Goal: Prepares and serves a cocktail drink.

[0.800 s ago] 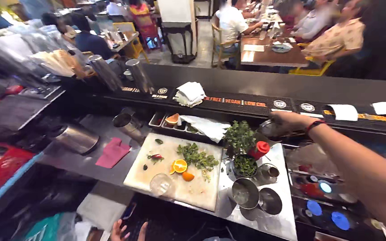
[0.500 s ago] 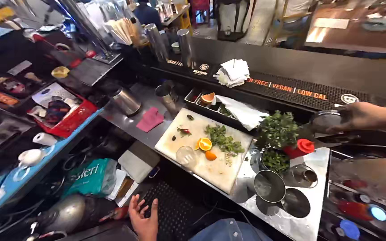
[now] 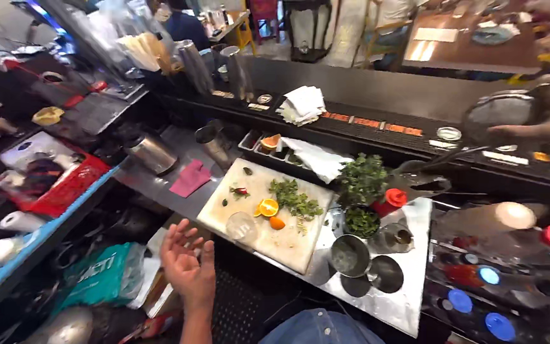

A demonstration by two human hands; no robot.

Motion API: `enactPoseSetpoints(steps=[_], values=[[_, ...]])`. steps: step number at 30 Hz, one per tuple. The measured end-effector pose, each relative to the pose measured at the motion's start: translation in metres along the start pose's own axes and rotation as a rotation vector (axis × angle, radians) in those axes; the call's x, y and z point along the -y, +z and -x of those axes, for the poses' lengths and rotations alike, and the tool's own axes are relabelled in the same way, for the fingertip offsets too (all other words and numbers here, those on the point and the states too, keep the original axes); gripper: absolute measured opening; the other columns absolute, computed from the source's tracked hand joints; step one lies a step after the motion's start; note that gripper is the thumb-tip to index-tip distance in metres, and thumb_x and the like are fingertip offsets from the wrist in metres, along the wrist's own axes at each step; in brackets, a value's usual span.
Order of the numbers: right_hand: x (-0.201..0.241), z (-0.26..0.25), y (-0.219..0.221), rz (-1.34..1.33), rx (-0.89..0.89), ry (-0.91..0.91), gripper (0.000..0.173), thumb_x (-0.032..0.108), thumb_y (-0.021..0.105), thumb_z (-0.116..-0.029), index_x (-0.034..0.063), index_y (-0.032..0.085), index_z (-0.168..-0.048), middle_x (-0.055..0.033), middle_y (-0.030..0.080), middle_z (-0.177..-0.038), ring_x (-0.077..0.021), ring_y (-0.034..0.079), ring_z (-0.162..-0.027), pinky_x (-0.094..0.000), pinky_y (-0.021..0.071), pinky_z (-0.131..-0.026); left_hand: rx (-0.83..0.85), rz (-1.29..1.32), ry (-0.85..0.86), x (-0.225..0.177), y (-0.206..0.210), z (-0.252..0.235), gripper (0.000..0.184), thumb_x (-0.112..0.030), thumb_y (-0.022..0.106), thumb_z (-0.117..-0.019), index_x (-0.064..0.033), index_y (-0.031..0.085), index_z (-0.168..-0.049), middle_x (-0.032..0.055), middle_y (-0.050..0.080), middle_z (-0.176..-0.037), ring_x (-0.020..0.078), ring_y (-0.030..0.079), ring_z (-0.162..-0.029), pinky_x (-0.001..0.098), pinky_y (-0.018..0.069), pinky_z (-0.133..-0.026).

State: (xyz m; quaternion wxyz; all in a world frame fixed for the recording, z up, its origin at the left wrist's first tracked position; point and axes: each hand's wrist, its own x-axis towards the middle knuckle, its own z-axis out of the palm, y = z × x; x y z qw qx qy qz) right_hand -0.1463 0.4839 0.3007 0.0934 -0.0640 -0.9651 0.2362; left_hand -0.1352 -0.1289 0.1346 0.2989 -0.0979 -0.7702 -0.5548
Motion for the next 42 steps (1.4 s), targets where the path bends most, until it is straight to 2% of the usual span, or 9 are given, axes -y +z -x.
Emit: enactPoseSetpoints(steps=[6, 10, 16, 18, 21, 25, 30, 34, 42], values=[[-0.051, -0.004, 0.021, 0.078, -0.062, -0.007, 0.072, 0.041, 0.089, -0.0723, 0.0012, 0.057, -0.123, -0.0208, 0.068, -0.090, -0.0410, 0.067, -0.081, -0.0673, 0.0520, -0.072, 0.258, 0.212, 0.110, -0.048, 0.101, -0.027, 0.054, -0.028, 0.068, -0.0965, -0.0096, 0.048, -0.143, -0.0009, 0.062, -0.134, 0.0129, 0.062, -0.117, 0.0344, 0.0549, -0.098], [-0.051, 0.003, 0.025, 0.047, -0.122, 0.073, 0.068, 0.042, 0.088, -0.0754, 0.0006, 0.058, -0.120, -0.0205, 0.067, -0.088, -0.0398, 0.067, -0.080, -0.0657, 0.0519, -0.071, 0.674, 0.142, 0.252, -0.098, 0.205, -0.024, 0.040, -0.015, 0.072, -0.0928, -0.0052, 0.063, -0.130, 0.0084, 0.070, -0.117, 0.0168, 0.069, -0.104, 0.0384, 0.0599, -0.088], [-0.051, 0.015, 0.036, 0.019, -0.173, 0.145, 0.067, 0.047, 0.087, -0.0754, 0.0035, 0.059, -0.119, -0.0167, 0.067, -0.086, -0.0365, 0.067, -0.078, -0.0627, 0.0527, -0.069, 1.308, -0.245, 0.179, -0.130, 0.381, 0.007, 0.080, -0.011, 0.080, -0.0860, -0.0286, 0.044, -0.155, 0.0201, 0.045, -0.152, 0.0405, 0.065, -0.115, 0.0587, 0.0573, -0.091], [-0.050, 0.022, 0.042, 0.021, -0.190, 0.177, 0.069, 0.051, 0.086, -0.0741, 0.0053, 0.060, -0.119, -0.0152, 0.068, -0.086, -0.0354, 0.068, -0.079, -0.0625, 0.0534, -0.069, 1.312, -0.300, 0.118, -0.122, 0.410, 0.016, 0.064, -0.008, 0.073, -0.0909, -0.0233, 0.052, -0.149, 0.0196, 0.049, -0.149, 0.0401, 0.065, -0.116, 0.0584, 0.0559, -0.094], [-0.050, 0.031, 0.048, 0.020, -0.208, 0.301, 0.073, 0.059, 0.083, -0.0740, 0.0067, 0.060, -0.120, -0.0158, 0.068, -0.087, -0.0366, 0.068, -0.081, -0.0633, 0.0531, -0.070, 1.241, -0.197, 0.196, -0.114, 0.419, 0.017, 0.029, -0.018, 0.067, -0.0981, -0.0059, 0.069, -0.125, 0.0192, 0.067, -0.122, 0.0336, 0.066, -0.115, 0.0513, 0.0523, -0.102], [-0.058, 0.036, 0.056, -0.039, -0.253, 0.453, 0.074, 0.062, 0.081, -0.0753, 0.0047, 0.061, -0.117, -0.0184, 0.069, -0.091, -0.0386, 0.068, -0.086, -0.0648, 0.0525, -0.073, 0.996, 0.120, 0.468, -0.124, 0.418, 0.007, 0.022, -0.024, 0.074, -0.0937, -0.0022, 0.074, -0.098, 0.0114, 0.071, -0.100, 0.0227, 0.071, -0.094, 0.0426, 0.0600, -0.087], [-0.053, 0.032, 0.057, -0.091, -0.297, 0.540, 0.073, 0.061, 0.080, -0.0766, 0.0000, 0.062, -0.112, -0.0218, 0.067, -0.092, -0.0414, 0.067, -0.087, -0.0653, 0.0509, -0.074, 0.989, 0.209, 0.600, -0.164, 0.434, 0.002, 0.028, -0.010, 0.073, -0.0905, -0.0026, 0.071, -0.118, 0.0142, 0.071, -0.113, 0.0247, 0.072, -0.099, 0.0440, 0.0606, -0.088], [-0.038, 0.028, 0.050, -0.151, -0.348, 0.595, 0.073, 0.059, 0.081, -0.0781, -0.0018, 0.062, -0.114, -0.0236, 0.067, -0.095, -0.0429, 0.066, -0.091, -0.0655, 0.0501, -0.077, 0.974, 0.068, 0.564, -0.165, 0.451, 0.011, 0.026, -0.007, 0.077, -0.0848, -0.0084, 0.075, -0.111, 0.0105, 0.071, -0.113, 0.0266, 0.071, -0.102, 0.0483, 0.0605, -0.085], [-0.033, 0.024, 0.041, -0.119, -0.351, 0.664, 0.071, 0.061, 0.078, -0.0781, -0.0019, 0.061, -0.108, -0.0230, 0.066, -0.094, -0.0415, 0.066, -0.089, -0.0637, 0.0501, -0.074, 0.885, 0.162, 0.568, -0.171, 0.459, 0.001, 0.021, -0.006, 0.077, -0.0860, -0.0026, 0.074, -0.107, 0.0118, 0.073, -0.109, 0.0242, 0.072, -0.100, 0.0444, 0.0601, -0.089]])
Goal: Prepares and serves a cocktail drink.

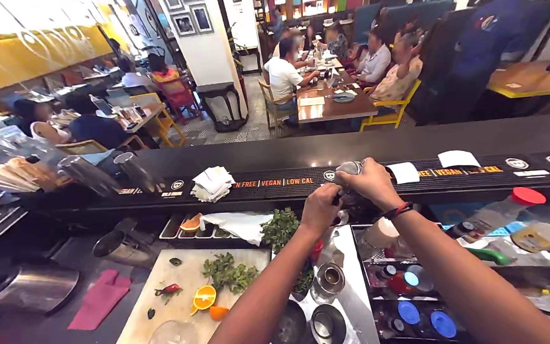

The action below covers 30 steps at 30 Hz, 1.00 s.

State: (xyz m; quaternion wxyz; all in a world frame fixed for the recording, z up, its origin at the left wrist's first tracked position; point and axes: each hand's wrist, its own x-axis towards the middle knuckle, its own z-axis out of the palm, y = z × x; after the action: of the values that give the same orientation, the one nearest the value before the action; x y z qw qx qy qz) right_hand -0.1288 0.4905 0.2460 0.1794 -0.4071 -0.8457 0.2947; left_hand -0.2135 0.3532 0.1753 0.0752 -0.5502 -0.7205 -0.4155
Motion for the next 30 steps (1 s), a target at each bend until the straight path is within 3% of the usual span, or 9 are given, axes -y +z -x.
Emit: enactPoseSetpoints(steps=[2, 7, 14, 17, 19, 22, 26, 30], values=[[0.003, 0.001, -0.001, -0.007, -0.005, -0.004, 0.071, 0.062, 0.078, -0.0781, -0.0016, 0.062, -0.104, -0.0219, 0.065, -0.091, -0.0406, 0.066, -0.087, -0.0628, 0.0500, -0.072, 0.055, -0.011, -0.046, -0.002, -0.003, -0.003, 0.025, -0.005, 0.080, -0.0815, -0.0017, 0.074, -0.105, 0.0126, 0.073, -0.106, 0.0258, 0.072, -0.098, 0.0471, 0.0597, -0.088], [0.005, -0.002, -0.010, -0.020, -0.039, -0.007, 0.073, 0.063, 0.077, -0.0788, -0.0026, 0.060, -0.107, -0.0223, 0.065, -0.091, -0.0411, 0.066, -0.087, -0.0621, 0.0502, -0.072, 0.036, -0.087, -0.018, 0.004, 0.005, -0.003, 0.017, -0.005, 0.075, -0.0845, -0.0062, 0.077, -0.101, 0.0093, 0.075, -0.097, 0.0247, 0.072, -0.094, 0.0450, 0.0591, -0.086], [0.003, -0.003, -0.015, -0.023, -0.020, -0.017, 0.072, 0.063, 0.078, -0.0788, -0.0018, 0.062, -0.105, -0.0215, 0.065, -0.091, -0.0398, 0.066, -0.086, -0.0617, 0.0506, -0.072, 0.027, 0.003, -0.062, 0.015, 0.011, -0.001, 0.029, -0.002, 0.077, -0.0821, -0.0050, 0.075, -0.111, 0.0105, 0.072, -0.114, 0.0236, 0.072, -0.101, 0.0464, 0.0605, -0.087], [0.006, -0.001, -0.017, 0.006, -0.016, -0.023, 0.070, 0.062, 0.078, -0.0789, -0.0007, 0.062, -0.105, -0.0210, 0.065, -0.090, -0.0397, 0.066, -0.086, -0.0613, 0.0506, -0.071, 0.025, 0.076, -0.080, 0.017, 0.010, -0.003, 0.021, -0.001, 0.075, -0.0828, -0.0049, 0.076, -0.103, 0.0087, 0.074, -0.105, 0.0218, 0.072, -0.096, 0.0463, 0.0598, -0.086], [0.005, -0.002, -0.018, 0.018, -0.008, -0.018, 0.071, 0.063, 0.078, -0.0786, -0.0009, 0.061, -0.106, -0.0208, 0.066, -0.090, -0.0396, 0.066, -0.086, -0.0610, 0.0508, -0.071, 0.058, 0.149, -0.141, 0.018, 0.006, -0.007, 0.016, -0.007, 0.072, -0.0887, -0.0048, 0.075, -0.104, 0.0095, 0.075, -0.100, 0.0218, 0.072, -0.093, 0.0475, 0.0591, -0.086], [0.001, -0.003, -0.017, 0.033, 0.013, -0.005, 0.069, 0.063, 0.077, -0.0779, -0.0004, 0.061, -0.100, -0.0203, 0.064, -0.088, -0.0388, 0.065, -0.083, -0.0601, 0.0499, -0.070, 0.157, 0.212, -0.171, 0.022, -0.006, -0.016, 0.029, -0.014, 0.071, -0.0932, -0.0069, 0.071, -0.121, 0.0118, 0.075, -0.106, 0.0229, 0.073, -0.097, 0.0489, 0.0584, -0.091], [0.002, 0.002, -0.014, 0.003, -0.001, -0.014, 0.069, 0.062, 0.078, -0.0791, -0.0007, 0.061, -0.103, -0.0198, 0.065, -0.087, -0.0390, 0.066, -0.084, -0.0604, 0.0500, -0.071, 0.210, 0.113, -0.200, 0.019, -0.006, -0.016, 0.021, -0.014, 0.077, -0.0877, -0.0102, 0.076, -0.109, 0.0073, 0.076, -0.101, 0.0209, 0.073, -0.096, 0.0497, 0.0582, -0.090], [0.001, 0.003, -0.012, -0.020, -0.002, -0.024, 0.069, 0.061, 0.078, -0.0792, -0.0019, 0.061, -0.103, -0.0211, 0.065, -0.089, -0.0398, 0.065, -0.087, -0.0615, 0.0500, -0.073, 0.225, 0.077, -0.267, 0.016, -0.002, -0.012, 0.027, -0.010, 0.075, -0.0882, -0.0085, 0.075, -0.115, 0.0112, 0.075, -0.108, 0.0268, 0.072, -0.104, 0.0532, 0.0558, -0.095]])
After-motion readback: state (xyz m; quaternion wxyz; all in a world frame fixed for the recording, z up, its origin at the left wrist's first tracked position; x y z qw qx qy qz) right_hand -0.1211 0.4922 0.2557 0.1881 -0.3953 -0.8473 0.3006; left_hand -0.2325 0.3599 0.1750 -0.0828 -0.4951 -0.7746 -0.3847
